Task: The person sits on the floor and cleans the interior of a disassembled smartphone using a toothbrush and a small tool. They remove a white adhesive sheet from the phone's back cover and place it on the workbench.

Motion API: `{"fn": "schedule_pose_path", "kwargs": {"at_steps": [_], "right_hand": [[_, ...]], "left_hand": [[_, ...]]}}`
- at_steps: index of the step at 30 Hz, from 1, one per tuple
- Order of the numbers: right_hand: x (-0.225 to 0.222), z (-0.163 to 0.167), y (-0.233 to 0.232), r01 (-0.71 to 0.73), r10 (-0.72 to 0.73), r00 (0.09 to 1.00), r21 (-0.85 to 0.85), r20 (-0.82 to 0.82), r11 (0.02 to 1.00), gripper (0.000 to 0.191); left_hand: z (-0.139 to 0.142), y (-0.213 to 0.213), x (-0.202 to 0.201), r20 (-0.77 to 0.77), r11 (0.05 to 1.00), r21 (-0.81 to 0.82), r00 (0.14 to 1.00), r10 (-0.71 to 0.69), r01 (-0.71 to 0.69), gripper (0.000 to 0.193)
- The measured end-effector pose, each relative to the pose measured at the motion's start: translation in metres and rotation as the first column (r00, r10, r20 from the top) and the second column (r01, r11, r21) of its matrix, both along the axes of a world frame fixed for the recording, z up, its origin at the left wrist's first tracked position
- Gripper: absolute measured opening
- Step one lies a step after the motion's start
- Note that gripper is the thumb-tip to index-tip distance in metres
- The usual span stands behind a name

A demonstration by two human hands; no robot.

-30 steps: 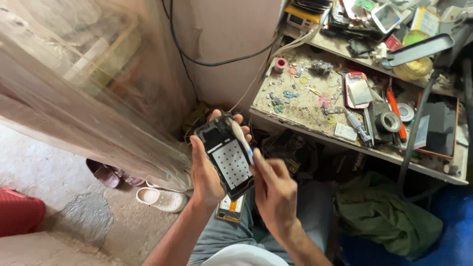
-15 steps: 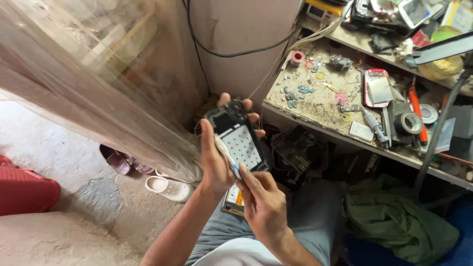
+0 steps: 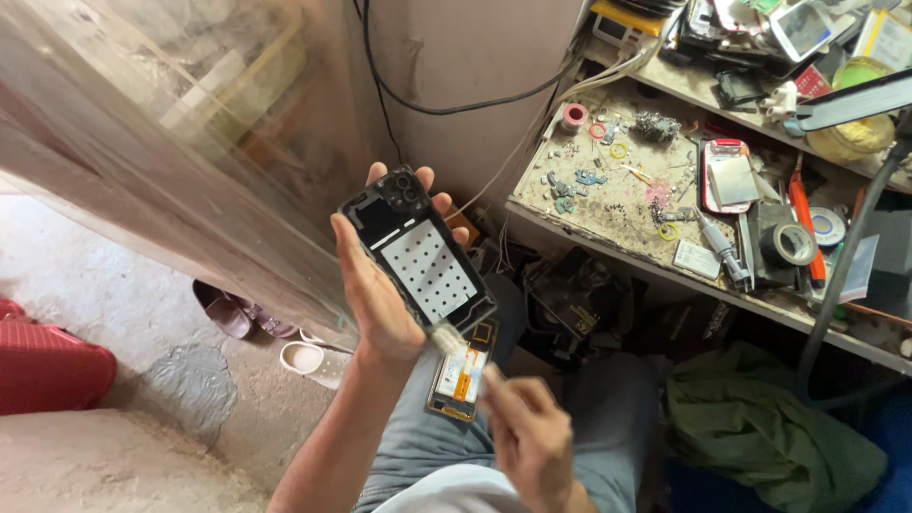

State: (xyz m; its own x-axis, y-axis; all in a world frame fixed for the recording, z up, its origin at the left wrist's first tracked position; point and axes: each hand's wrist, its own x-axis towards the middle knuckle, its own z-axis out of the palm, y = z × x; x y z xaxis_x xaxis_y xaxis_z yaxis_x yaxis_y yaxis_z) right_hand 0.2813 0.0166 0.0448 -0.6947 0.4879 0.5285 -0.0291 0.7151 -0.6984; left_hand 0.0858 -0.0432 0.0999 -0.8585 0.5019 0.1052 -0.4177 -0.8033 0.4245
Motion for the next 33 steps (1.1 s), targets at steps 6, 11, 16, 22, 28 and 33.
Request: {"fn": "schedule_pose_path", "kwargs": {"at_steps": [6,11,16,22,28,33], "right_hand": [[-0.003,-0.003,0.0,0.03,-0.032,0.997,0.024,0.067,0.999,0.038],[-0.007,-0.002,0.009,0.217,-0.217,0.976,0.002,0.036,0.976,0.035],[-0.004,0.032,0.024,0.145,-0.145,0.989,-0.036,-0.015,0.989,0.037],[-0.038,0.035,0.025,0.0,0.0,1.0,0.043,0.003,0.999,0.041],[-0.003,-0.016,0.0,-0.124,0.124,0.992,0.025,0.012,0.992,0.044],[0.021,-0.037,0.015,0.187,-0.168,0.968,-0.088,0.189,0.979,0.044]], "left_hand": [[0.001,0.001,0.007,-0.081,1.0,-0.013,0.997,0.014,-0.015,0.068],[0.001,-0.002,0.004,-0.095,1.0,0.03,0.995,0.008,-0.006,0.07],[-0.01,0.009,0.015,-0.182,0.995,-0.023,0.978,-0.1,0.097,0.074],[-0.024,0.02,0.044,-0.232,0.953,-0.186,0.932,-0.278,0.238,0.078],[-0.016,0.013,0.002,-0.192,0.997,-0.052,0.979,-0.069,0.06,0.075],[-0.011,0.008,-0.015,-0.118,0.996,0.02,0.99,-0.08,0.083,0.07]]}}
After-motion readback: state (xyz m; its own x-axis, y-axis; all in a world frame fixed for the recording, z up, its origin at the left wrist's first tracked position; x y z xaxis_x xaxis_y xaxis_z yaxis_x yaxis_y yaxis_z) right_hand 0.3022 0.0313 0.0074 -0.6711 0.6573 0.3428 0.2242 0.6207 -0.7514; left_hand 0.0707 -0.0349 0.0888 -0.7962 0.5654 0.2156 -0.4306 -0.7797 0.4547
